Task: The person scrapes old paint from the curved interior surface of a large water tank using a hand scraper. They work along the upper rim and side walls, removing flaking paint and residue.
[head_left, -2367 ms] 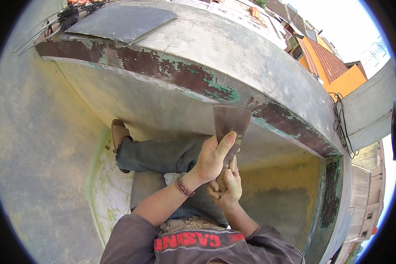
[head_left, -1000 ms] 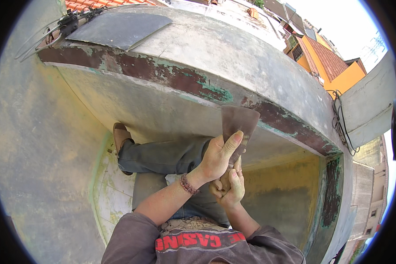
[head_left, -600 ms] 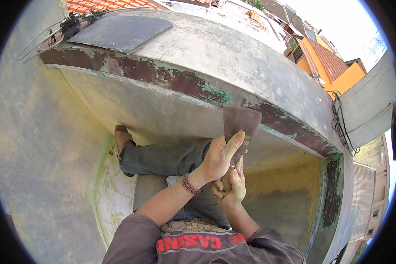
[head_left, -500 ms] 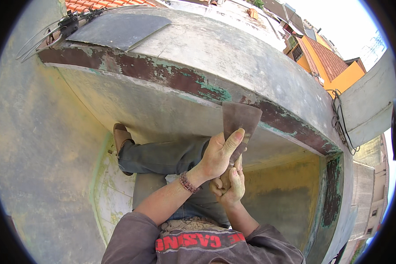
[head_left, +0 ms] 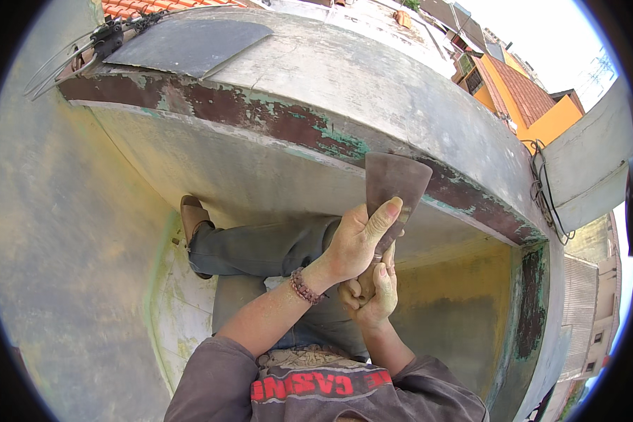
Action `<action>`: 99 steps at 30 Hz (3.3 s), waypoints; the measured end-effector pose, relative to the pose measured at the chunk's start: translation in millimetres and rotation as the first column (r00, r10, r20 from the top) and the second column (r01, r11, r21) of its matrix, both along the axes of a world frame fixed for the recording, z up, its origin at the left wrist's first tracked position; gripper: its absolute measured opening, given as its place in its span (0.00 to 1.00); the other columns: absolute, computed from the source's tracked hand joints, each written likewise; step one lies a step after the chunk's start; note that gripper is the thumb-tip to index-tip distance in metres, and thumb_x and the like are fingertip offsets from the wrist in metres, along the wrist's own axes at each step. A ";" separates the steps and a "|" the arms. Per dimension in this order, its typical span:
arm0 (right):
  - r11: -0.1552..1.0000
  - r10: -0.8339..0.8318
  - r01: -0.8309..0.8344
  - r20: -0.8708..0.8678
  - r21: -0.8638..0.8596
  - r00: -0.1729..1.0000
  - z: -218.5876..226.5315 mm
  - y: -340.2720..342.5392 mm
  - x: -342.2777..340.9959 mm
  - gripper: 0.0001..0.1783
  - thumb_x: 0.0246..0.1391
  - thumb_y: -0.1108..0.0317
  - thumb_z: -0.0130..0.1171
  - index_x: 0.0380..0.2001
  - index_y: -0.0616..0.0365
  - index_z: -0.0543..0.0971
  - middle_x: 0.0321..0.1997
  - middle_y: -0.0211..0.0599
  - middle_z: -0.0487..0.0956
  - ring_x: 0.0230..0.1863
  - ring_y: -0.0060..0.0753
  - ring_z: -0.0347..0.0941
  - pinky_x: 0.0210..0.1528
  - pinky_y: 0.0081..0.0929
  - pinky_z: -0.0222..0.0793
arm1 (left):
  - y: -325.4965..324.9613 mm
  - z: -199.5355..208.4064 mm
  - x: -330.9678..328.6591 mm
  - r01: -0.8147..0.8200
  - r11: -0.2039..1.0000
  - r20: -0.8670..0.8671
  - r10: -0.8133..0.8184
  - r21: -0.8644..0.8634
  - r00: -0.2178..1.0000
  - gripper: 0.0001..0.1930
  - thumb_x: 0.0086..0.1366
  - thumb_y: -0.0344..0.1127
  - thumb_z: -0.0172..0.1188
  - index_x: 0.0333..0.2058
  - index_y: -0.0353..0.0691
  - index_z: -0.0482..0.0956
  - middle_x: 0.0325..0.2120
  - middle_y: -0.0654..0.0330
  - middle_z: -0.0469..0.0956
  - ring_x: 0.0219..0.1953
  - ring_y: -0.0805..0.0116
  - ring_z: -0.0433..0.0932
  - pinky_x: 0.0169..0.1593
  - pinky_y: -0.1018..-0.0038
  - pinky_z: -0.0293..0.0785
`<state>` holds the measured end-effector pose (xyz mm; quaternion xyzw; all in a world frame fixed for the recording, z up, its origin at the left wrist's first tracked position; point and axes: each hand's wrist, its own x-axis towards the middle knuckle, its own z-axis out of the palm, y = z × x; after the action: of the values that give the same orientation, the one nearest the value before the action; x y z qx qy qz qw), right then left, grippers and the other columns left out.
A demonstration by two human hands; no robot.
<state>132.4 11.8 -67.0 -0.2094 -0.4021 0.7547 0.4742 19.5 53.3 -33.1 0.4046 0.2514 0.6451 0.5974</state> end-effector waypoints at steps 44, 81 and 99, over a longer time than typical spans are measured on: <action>1.000 0.002 -0.003 -0.056 -0.006 0.998 -12.5 1.2 -9.0 0.35 0.63 0.51 0.43 0.68 0.42 0.44 0.26 0.33 0.65 0.15 0.19 0.55 0.13 0.15 0.51 | 1.4 -13.6 -11.0 0.104 0.993 -0.067 -0.107 -0.053 0.992 0.21 0.71 0.53 0.49 0.36 0.39 0.77 0.28 0.69 0.77 0.30 0.83 0.73 0.34 0.81 0.71; 0.993 -0.112 0.112 -0.026 0.031 0.993 -20.0 0.0 -5.7 0.21 0.62 0.53 0.47 0.45 0.61 0.64 0.21 0.32 0.62 0.16 0.22 0.57 0.12 0.17 0.52 | 6.0 -18.9 -2.3 0.123 0.992 0.015 -0.123 -0.031 0.992 0.22 0.71 0.52 0.48 0.31 0.37 0.75 0.22 0.66 0.75 0.20 0.79 0.73 0.26 0.79 0.73; 1.000 -0.001 0.001 -0.040 -0.004 0.999 -16.1 5.5 -6.1 0.33 0.60 0.51 0.50 0.62 0.50 0.53 0.28 0.33 0.67 0.17 0.20 0.59 0.13 0.16 0.54 | 0.7 -13.3 -3.2 -0.084 0.996 -0.103 0.083 -0.001 0.991 0.23 0.71 0.52 0.48 0.31 0.36 0.76 0.22 0.65 0.77 0.20 0.77 0.74 0.25 0.80 0.71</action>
<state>126.3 17.3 -83.1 -0.1956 -0.3910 0.7592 0.4821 16.3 54.0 -46.4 0.4250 0.3001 0.6472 0.5572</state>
